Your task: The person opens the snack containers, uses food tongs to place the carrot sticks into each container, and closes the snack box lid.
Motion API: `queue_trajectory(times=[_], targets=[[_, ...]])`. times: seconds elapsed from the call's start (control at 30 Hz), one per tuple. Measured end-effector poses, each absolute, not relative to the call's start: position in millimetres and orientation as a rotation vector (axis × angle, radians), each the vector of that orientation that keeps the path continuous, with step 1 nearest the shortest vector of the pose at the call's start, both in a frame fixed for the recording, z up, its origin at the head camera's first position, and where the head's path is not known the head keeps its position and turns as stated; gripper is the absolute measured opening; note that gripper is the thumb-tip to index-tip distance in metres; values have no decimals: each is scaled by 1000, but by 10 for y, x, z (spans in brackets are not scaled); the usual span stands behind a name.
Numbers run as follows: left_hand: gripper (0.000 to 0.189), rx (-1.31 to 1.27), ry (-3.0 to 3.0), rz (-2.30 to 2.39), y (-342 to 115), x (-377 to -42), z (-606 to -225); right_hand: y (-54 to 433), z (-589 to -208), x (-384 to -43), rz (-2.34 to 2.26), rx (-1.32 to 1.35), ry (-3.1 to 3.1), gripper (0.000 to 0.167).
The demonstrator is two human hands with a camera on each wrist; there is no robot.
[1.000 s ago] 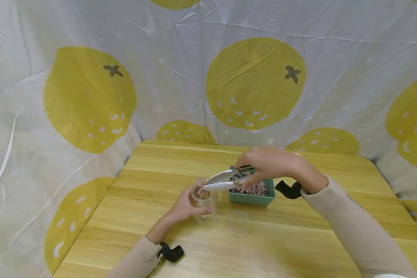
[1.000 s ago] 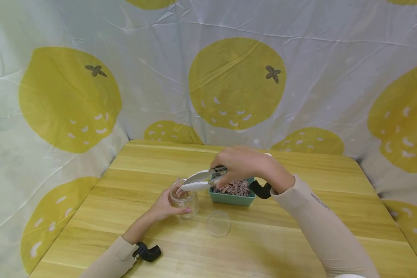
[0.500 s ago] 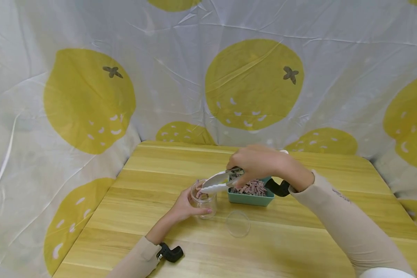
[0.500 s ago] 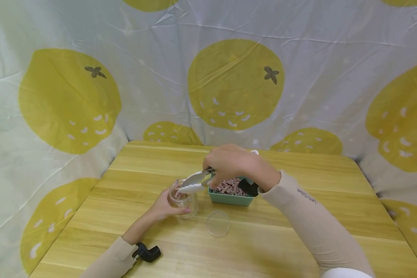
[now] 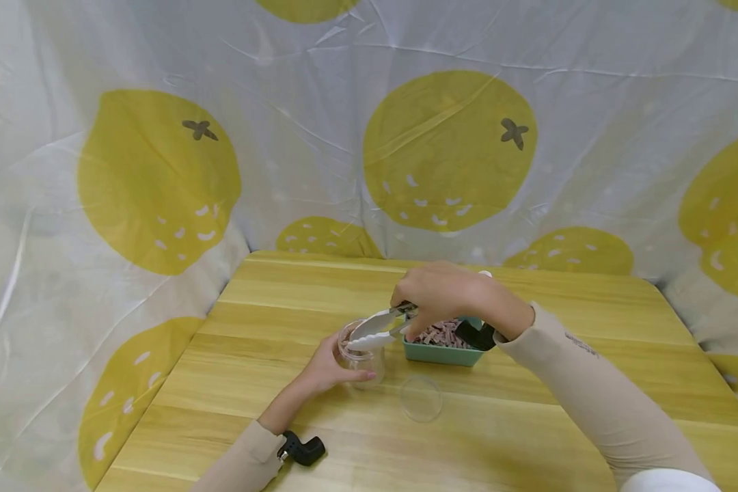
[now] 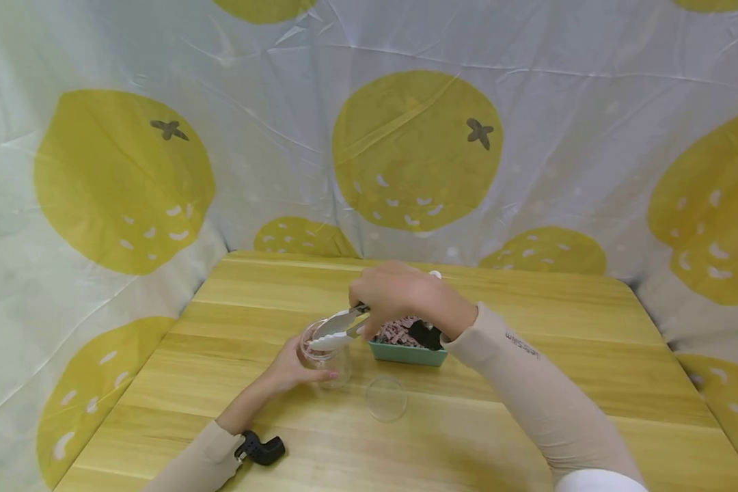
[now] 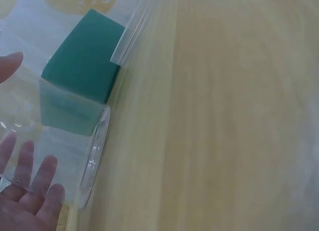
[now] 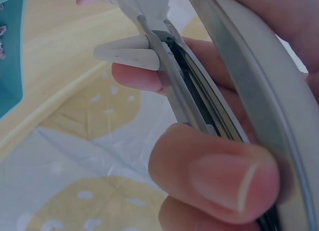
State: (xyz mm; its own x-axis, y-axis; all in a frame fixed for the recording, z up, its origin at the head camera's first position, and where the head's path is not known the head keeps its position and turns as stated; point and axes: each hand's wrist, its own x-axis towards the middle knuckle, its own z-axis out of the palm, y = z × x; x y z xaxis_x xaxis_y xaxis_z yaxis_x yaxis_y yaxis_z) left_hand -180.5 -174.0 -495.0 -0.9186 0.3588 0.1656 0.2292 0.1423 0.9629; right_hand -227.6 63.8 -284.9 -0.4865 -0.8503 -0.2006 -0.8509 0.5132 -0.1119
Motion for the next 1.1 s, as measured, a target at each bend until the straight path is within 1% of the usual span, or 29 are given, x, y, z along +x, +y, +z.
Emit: queue_trajectory(times=[0.23,0.47,0.57,0.67,0.8,0.97,1.1], targets=[[82,603,2294,1903,-1745,-1810,-4940,621,-2831,-2275,18,-1399,2542,35],[80,602,2277,1899,-1743,-1810,-4966,697,-2848,-2303,-81,-1430,2494,32],[79,609,2260,1908,-1742,-1808,-4974,794,-2864,-2342,-182,-1444,2469,38],[78,625,2246,1924,-1744,-1809,-4974,918,-2854,-2381,-258,-1437,2475,47],[76,653,2244,1939,-1744,-1816,-4965,1107,-2816,-2423,-283,-1381,2521,55],[77,695,2229,1961,-1737,-1828,-4965,1368,-2860,-2508,-326,-1325,2552,53],[76,696,2231,1965,-1732,-1824,-4963,1557,-2937,-2568,-351,-1309,2552,57]])
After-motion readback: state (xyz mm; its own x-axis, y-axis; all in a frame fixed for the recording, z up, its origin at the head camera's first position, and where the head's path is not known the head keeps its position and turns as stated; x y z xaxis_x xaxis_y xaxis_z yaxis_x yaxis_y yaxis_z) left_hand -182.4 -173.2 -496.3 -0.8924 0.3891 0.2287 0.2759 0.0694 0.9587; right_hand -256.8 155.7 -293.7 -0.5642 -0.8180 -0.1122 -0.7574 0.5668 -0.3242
